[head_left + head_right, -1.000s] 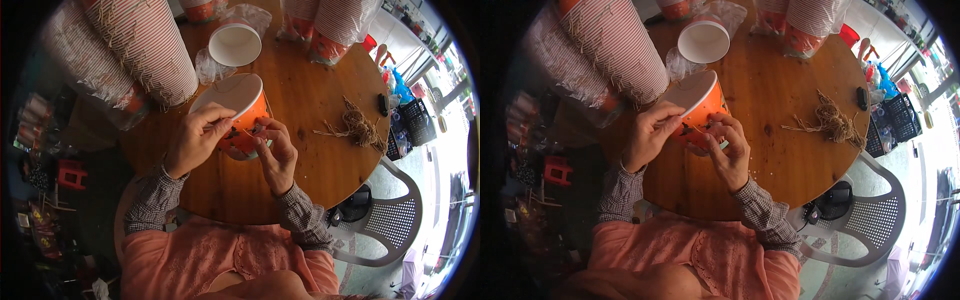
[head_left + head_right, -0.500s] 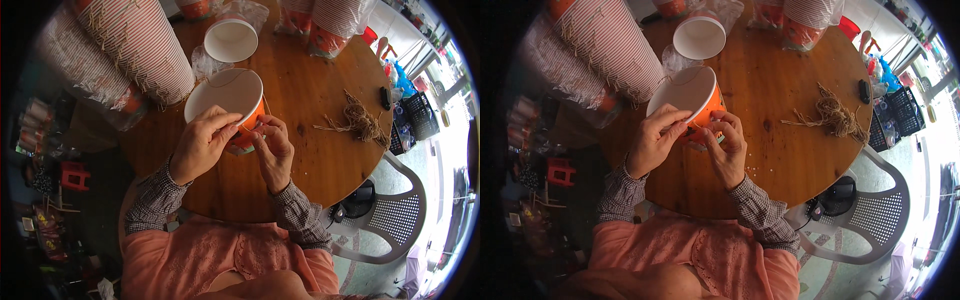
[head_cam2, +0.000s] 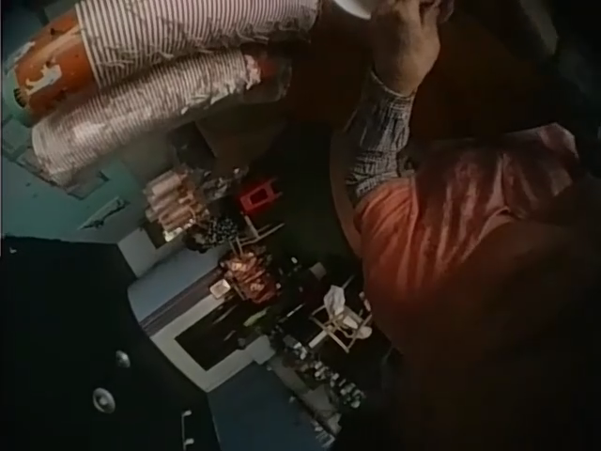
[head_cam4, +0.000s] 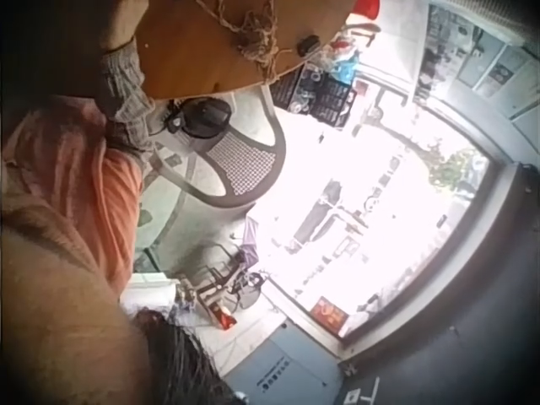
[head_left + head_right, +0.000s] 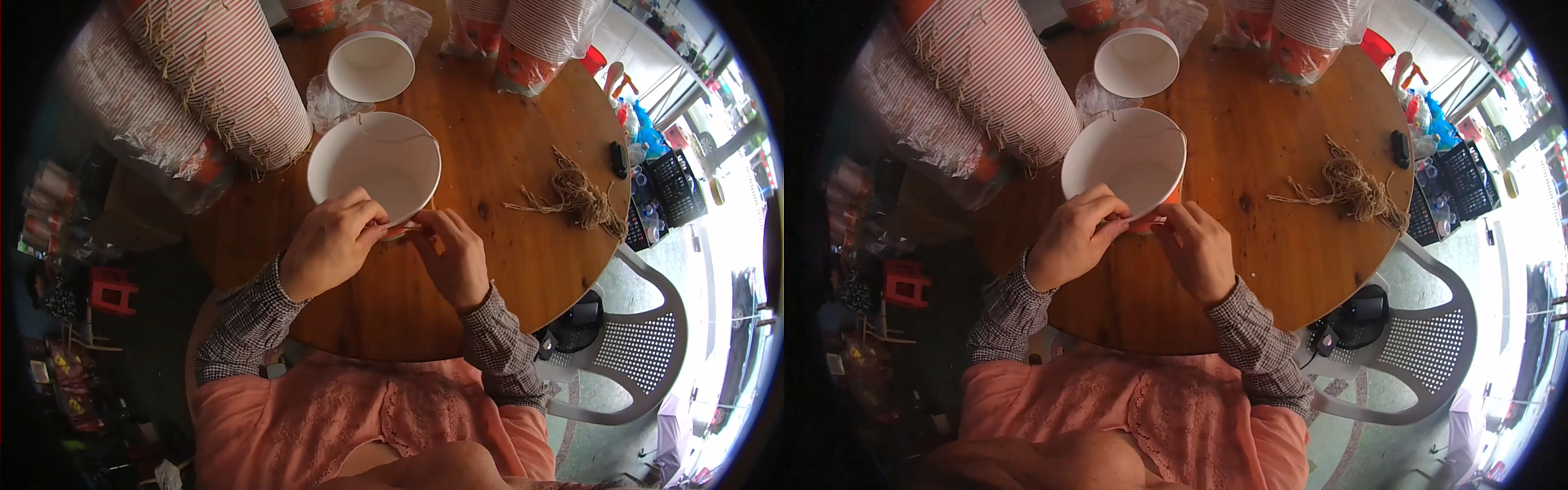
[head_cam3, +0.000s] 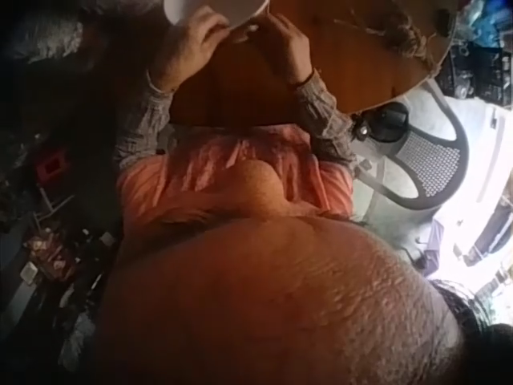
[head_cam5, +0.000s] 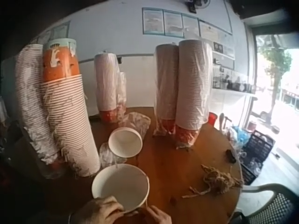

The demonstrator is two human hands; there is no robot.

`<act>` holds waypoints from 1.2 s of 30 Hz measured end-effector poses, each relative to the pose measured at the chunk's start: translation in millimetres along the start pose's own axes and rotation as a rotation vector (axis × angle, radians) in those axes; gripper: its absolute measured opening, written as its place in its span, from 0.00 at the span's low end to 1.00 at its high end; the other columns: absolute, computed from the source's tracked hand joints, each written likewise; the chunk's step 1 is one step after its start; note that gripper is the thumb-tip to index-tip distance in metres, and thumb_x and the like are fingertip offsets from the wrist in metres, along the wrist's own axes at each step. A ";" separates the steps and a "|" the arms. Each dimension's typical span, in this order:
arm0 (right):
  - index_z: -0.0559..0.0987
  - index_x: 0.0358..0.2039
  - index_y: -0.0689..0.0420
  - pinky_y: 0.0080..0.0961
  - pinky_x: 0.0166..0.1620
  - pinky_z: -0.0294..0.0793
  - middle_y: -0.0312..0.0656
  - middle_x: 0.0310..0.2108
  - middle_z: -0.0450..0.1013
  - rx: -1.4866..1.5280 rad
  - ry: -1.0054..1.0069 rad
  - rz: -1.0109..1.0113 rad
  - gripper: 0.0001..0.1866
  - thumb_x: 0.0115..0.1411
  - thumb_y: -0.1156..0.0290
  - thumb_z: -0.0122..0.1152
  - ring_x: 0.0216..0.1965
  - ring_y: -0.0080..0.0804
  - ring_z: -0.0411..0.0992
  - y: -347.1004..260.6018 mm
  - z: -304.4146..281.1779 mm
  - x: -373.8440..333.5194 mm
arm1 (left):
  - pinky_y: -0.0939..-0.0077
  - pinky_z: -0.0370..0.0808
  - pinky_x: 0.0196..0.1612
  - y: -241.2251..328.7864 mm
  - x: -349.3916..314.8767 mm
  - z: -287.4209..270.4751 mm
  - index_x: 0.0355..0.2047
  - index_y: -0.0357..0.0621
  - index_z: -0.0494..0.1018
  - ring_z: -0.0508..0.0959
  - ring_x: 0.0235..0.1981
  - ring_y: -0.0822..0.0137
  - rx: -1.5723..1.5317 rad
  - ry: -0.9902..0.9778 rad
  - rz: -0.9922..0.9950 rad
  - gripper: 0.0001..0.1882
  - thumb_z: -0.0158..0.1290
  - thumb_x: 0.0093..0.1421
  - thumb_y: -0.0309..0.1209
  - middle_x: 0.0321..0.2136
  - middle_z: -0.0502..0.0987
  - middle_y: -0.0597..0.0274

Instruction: Attaching string handles to paper buckets manually at a workstation.

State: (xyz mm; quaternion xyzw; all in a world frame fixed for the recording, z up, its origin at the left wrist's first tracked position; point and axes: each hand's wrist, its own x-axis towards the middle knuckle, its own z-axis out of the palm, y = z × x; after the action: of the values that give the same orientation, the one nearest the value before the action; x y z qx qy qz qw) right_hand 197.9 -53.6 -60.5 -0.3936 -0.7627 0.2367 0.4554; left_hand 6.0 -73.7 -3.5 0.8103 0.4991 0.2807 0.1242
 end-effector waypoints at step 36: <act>0.78 0.31 0.62 0.20 0.42 0.71 0.37 0.33 0.75 0.388 0.119 0.029 0.05 0.52 0.81 0.61 0.36 0.24 0.73 -9.4 34.9 74.0 | 0.76 0.78 0.35 -38.2 23.8 29.7 0.42 0.37 0.70 0.81 0.37 0.65 -0.477 0.510 -0.005 0.14 0.58 0.55 0.22 0.34 0.79 0.57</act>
State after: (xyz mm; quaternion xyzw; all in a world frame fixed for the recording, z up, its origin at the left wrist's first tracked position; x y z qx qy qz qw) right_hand 143.1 1.3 -32.6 -0.3228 -0.6686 0.3622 0.5636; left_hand 3.1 -32.5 -38.1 0.6610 0.4365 0.5827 0.1818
